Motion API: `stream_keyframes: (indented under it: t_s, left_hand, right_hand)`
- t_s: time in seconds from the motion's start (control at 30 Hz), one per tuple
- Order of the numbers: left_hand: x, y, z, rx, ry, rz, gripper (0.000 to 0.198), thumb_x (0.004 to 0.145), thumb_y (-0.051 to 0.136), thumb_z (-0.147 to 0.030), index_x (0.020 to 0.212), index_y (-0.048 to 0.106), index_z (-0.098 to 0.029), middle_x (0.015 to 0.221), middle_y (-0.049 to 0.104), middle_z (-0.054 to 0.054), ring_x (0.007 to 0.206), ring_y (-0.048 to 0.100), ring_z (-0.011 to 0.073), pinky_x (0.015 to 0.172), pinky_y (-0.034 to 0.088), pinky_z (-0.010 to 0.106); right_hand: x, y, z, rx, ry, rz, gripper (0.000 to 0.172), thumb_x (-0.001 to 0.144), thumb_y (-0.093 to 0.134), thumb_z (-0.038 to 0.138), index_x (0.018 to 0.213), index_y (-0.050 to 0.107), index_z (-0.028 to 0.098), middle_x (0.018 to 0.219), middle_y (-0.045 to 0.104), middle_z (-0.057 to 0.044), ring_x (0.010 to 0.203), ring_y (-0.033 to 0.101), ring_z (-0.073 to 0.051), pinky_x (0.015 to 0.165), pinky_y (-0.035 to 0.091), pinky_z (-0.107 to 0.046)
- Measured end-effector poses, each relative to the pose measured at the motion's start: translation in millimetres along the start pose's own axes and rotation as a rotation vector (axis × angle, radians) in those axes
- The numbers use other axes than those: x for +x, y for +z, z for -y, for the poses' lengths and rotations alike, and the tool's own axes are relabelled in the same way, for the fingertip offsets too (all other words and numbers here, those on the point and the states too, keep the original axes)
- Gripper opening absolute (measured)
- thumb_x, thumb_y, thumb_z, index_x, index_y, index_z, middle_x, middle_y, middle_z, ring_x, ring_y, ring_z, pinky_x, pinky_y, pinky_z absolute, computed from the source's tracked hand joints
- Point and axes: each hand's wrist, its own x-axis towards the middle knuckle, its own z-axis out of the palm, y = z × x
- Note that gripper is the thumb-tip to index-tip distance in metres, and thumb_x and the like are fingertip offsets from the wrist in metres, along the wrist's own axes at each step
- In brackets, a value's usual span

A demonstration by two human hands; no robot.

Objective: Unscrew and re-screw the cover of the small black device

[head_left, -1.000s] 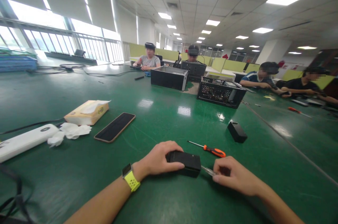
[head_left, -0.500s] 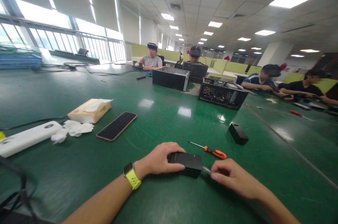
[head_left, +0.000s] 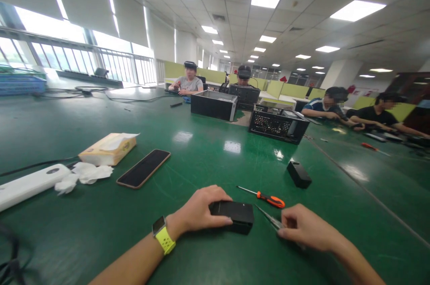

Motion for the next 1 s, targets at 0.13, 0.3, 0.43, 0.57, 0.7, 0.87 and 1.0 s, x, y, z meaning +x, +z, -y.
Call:
stream_keyframes:
  t_s: [0.13, 0.3, 0.43, 0.57, 0.7, 0.87, 1.0]
  left_hand:
    - [0, -0.9, 1, 0.020, -0.036, -0.001, 0.047, 0.072, 0.080, -0.052, 0.104, 0.069, -0.019, 0.099, 0.069, 0.006, 0.090, 0.063, 0.0234, 0.081, 0.048, 0.032]
    - [0, -0.3, 0, 0.013, -0.019, -0.019, 0.046, 0.074, 0.079, -0.053, 0.103, 0.068, -0.018, 0.098, 0.069, 0.007, 0.089, 0.063, 0.0230, 0.081, 0.048, 0.031]
    - [0, 0.2, 1, 0.017, -0.020, -0.019, 0.047, 0.073, 0.079, -0.053, 0.102, 0.068, -0.018, 0.098, 0.069, 0.007, 0.088, 0.063, 0.0230, 0.079, 0.048, 0.031]
    - [0, -0.3, 1, 0.025, -0.006, -0.021, 0.050, 0.073, 0.079, -0.056, 0.103, 0.069, -0.017, 0.097, 0.070, 0.007, 0.089, 0.064, 0.0238, 0.078, 0.048, 0.030]
    - [0, -0.5, 1, 0.042, -0.002, -0.026, 0.052, 0.074, 0.076, -0.060, 0.102, 0.069, -0.017, 0.096, 0.070, 0.007, 0.088, 0.065, 0.0244, 0.078, 0.048, 0.030]
    - [0, -0.2, 2, 0.050, -0.003, -0.010, 0.056, 0.072, 0.076, -0.063, 0.104, 0.069, -0.017, 0.098, 0.069, 0.007, 0.090, 0.064, 0.0250, 0.079, 0.048, 0.030]
    - [0, -0.4, 2, 0.057, -0.012, 0.001, 0.052, 0.073, 0.078, -0.056, 0.107, 0.068, -0.018, 0.099, 0.070, 0.007, 0.092, 0.064, 0.0247, 0.080, 0.047, 0.030]
  right_hand:
    - [4, 8, 7, -0.152, 0.017, -0.086, 0.025, 0.076, 0.073, 0.040, 0.067, 0.063, 0.020, 0.065, 0.064, 0.001, 0.060, 0.056, -0.015, 0.053, 0.031, -0.024]
    - [6, 11, 32, -0.115, -0.093, -0.327, 0.034, 0.088, 0.059, 0.053, 0.085, 0.070, 0.021, 0.072, 0.064, -0.003, 0.065, 0.056, -0.018, 0.060, 0.038, -0.028]
    - [15, 31, 56, 0.038, -0.338, -0.419, 0.059, 0.080, 0.065, 0.060, 0.124, 0.060, 0.020, 0.109, 0.066, -0.010, 0.090, 0.061, -0.025, 0.079, 0.048, -0.035]
    - [26, 51, 73, 0.029, -0.388, -0.379, 0.066, 0.073, 0.075, 0.056, 0.126, 0.060, 0.018, 0.123, 0.064, -0.014, 0.112, 0.057, -0.032, 0.100, 0.042, -0.045]
    - [32, 55, 79, 0.056, -0.364, -0.400, 0.042, 0.081, 0.071, 0.044, 0.113, 0.065, 0.017, 0.111, 0.069, -0.012, 0.103, 0.062, -0.029, 0.097, 0.044, -0.044]
    - [33, 54, 75, 0.083, -0.394, -0.404, 0.038, 0.080, 0.072, 0.041, 0.109, 0.066, 0.017, 0.107, 0.070, -0.010, 0.099, 0.063, -0.027, 0.093, 0.046, -0.043]
    - [35, 55, 75, 0.091, -0.397, -0.413, 0.036, 0.079, 0.073, 0.040, 0.107, 0.066, 0.017, 0.104, 0.070, -0.009, 0.097, 0.063, -0.027, 0.091, 0.046, -0.041]
